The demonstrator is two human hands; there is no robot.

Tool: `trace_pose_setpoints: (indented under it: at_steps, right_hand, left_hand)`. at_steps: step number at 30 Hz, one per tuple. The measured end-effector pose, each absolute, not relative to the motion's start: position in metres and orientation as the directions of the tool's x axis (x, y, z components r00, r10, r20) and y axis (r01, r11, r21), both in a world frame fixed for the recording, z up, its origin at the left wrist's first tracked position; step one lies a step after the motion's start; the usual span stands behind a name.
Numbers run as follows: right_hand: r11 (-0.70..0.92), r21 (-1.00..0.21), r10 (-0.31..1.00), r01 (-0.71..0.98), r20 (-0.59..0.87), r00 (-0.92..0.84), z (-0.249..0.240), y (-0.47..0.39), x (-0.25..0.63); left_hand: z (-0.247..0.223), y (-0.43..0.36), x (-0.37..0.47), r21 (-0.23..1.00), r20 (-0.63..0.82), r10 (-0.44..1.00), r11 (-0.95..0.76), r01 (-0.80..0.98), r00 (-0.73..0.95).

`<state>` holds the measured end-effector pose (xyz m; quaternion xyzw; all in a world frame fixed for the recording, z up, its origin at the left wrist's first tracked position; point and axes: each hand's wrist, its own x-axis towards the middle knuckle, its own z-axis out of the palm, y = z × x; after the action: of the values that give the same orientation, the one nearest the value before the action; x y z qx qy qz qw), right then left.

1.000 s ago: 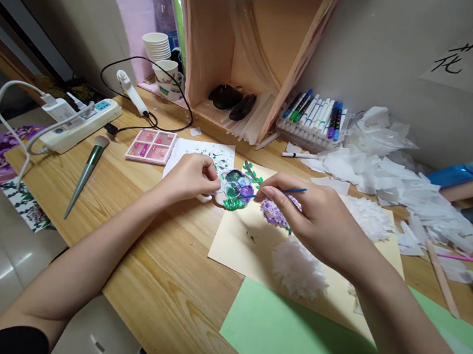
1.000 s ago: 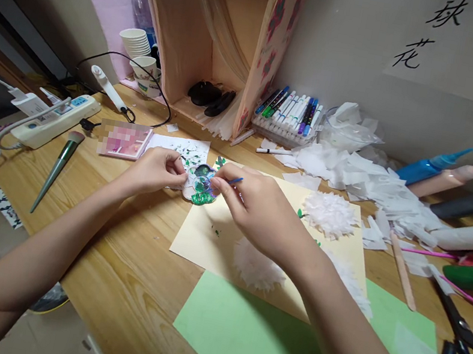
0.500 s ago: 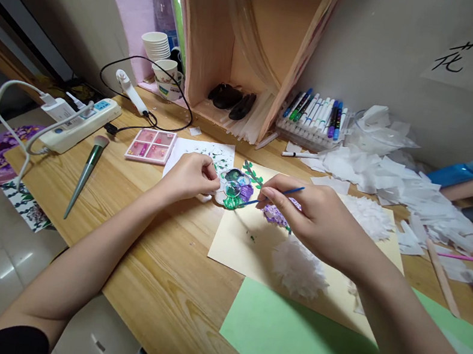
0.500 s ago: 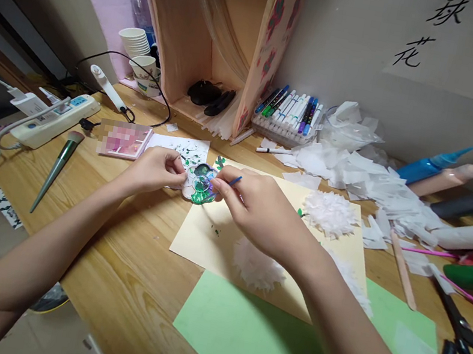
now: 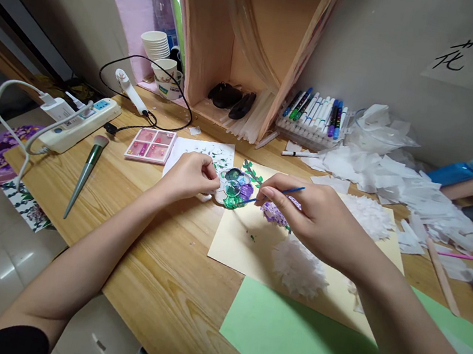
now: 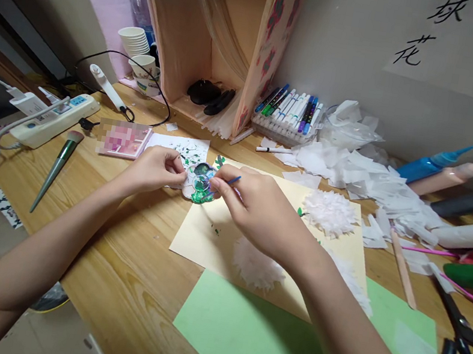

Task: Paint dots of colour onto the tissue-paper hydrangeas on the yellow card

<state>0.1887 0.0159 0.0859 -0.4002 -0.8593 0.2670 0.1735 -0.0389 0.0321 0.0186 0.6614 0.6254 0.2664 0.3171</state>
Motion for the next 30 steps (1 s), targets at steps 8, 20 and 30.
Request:
trace_pose_setpoints:
  at_steps: [8, 20, 30]
  right_hand:
    - [0.552, -0.584, 0.774, 0.595, 0.093, -0.626, 0.0853, 0.0168, 0.189]
    - [0.56, -0.569, 0.769, 0.602, 0.088, -0.633, 0.0866, 0.017, 0.19]
    - [0.551, -0.572, 0.781, 0.607, 0.098, -0.617, 0.0879, 0.0174, 0.1904]
  left_hand:
    - [0.0202, 0.0328, -0.0386, 0.738, -0.039, 0.996, -0.023, 0.675, 0.077]
    - [0.0195, 0.0326, -0.0387, 0.743, -0.044, 0.996, -0.02, 0.669, 0.08]
    - [0.0186, 0.0328, -0.0389, 0.751, -0.053, 0.995, -0.013, 0.66, 0.08]
